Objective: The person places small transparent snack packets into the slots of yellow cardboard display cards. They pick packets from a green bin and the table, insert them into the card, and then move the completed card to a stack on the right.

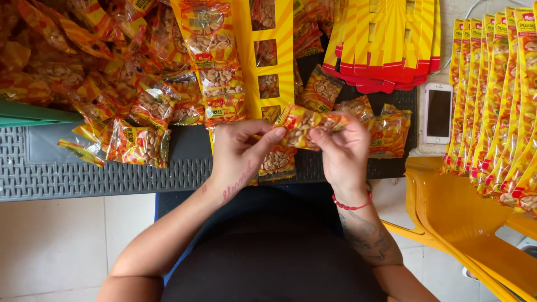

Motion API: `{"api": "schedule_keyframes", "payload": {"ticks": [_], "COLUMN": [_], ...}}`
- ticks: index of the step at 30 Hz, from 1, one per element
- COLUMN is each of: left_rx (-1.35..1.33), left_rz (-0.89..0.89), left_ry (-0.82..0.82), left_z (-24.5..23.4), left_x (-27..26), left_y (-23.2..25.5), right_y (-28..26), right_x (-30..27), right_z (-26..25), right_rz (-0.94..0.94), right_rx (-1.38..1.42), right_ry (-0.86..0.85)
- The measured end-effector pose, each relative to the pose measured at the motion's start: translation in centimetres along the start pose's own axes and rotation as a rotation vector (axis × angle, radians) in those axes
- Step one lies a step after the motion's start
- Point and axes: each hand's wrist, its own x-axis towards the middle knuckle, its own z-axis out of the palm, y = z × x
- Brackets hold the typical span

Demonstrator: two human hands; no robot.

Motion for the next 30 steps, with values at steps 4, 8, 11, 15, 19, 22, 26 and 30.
{"api": "schedule_keyframes", "payload": {"ticks": [4, 8, 11, 15, 19, 22, 26, 30], "left_rx": [-0.077, -0.044, 0.028, 0.035, 0.302, 0.562, 0.824, 0.944], "left_rz": [0.023, 0.167, 0.074, 0.011, 0.132, 0.234, 0.327, 0.447], "left_ry": [0.004, -0.018, -0.115, -0.143, -0.113, -0.075, 0.071, 0.212], "left_z": [-0.8, -2.3, -1.3, -1.2, -1.1, -1.2, -1.2, 0.1], "left_x": [-1.0, -1.4, -2.0, -1.9, -2.0, -1.6, -0.2, 2.6], "left_y": [1.0, 3.4, 2.7, 0.8, -0.9, -1.2, -1.6, -3.9], "right_y": [-1.8, -6.9, -6.3, -5.0, -3.9, -3.3, -2.8, -1.0], "right_x": [0.7, 0.4, 0.0, 0.2, 1.3, 1.8, 3.4, 5.3], "right_z": [0.3, 2.8, 3.7, 3.3, 3.2, 2.8, 4.0, 5.3], "right_rz": [-0.002, -0.136, -0.229, -0.054, 0.065, 0.085, -0.104, -0.268], "right_rx": [0.090, -0.360, -0.404, -0.263, -0.488, -0.534, -0.608, -0.725], "right_ry": [0.007, -0.296, -0.398, -0.367, -0.443, -0.429, -0.351, -0.237]}}
